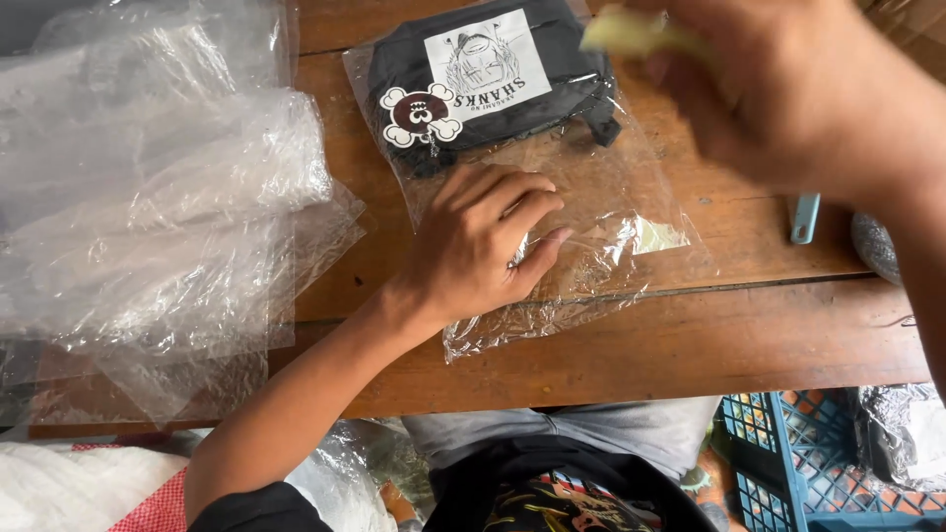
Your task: Cleaning a small black pouch with a brush and duster before placing it into a plastic bag for packaging.
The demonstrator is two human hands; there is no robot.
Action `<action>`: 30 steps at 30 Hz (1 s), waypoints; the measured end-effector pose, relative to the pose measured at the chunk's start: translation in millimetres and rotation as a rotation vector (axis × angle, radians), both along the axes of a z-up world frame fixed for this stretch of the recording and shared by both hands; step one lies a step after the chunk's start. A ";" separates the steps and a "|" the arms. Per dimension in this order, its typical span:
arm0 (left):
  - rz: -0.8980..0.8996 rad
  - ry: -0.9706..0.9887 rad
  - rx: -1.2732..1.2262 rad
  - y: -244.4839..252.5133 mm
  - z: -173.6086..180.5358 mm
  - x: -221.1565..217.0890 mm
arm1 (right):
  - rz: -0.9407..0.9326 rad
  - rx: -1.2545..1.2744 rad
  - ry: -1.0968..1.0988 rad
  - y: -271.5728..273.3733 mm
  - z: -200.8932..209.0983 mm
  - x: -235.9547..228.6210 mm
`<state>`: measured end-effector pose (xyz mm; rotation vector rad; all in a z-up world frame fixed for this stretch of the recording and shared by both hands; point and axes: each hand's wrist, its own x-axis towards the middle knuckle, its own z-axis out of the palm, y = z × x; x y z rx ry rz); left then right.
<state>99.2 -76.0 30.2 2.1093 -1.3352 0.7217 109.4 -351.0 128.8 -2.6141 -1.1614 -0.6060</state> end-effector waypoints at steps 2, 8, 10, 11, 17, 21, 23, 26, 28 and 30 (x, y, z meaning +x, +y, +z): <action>-0.003 -0.006 -0.012 -0.9 0.1 -1.1 | -0.015 -0.015 0.080 24.6 11.0 -25.2; 0.010 -0.005 -0.052 -1.7 7.4 -7.7 | 0.084 -0.069 0.171 45.6 3.1 -43.5; 0.015 0.010 -0.089 -2.0 3.2 -7.2 | 0.090 -0.088 0.177 48.9 -0.7 -47.5; 0.026 0.041 -0.073 -1.4 -1.8 -5.5 | 0.127 -0.040 0.223 51.3 -1.2 -50.3; 0.083 0.103 -0.127 -1.9 19.5 -6.9 | 0.143 -0.215 0.294 59.6 -26.6 -86.2; 0.123 0.049 -0.162 -4.6 26.9 -11.2 | -0.050 -0.328 0.173 80.5 -66.3 -85.1; 0.124 0.037 -0.156 -3.9 26.9 -13.5 | -0.076 -0.325 0.276 85.1 -104.6 -66.3; 0.150 -0.017 -0.174 -5.5 32.0 -14.6 | -0.159 -0.335 0.373 100.6 -131.0 -37.9; 0.173 -0.059 -0.198 -4.8 31.8 -13.3 | -0.218 -0.346 0.368 111.3 -139.4 -25.5; 0.234 -0.075 -0.201 -1.9 27.1 -9.8 | -0.223 -0.191 0.166 118.7 -147.9 -18.1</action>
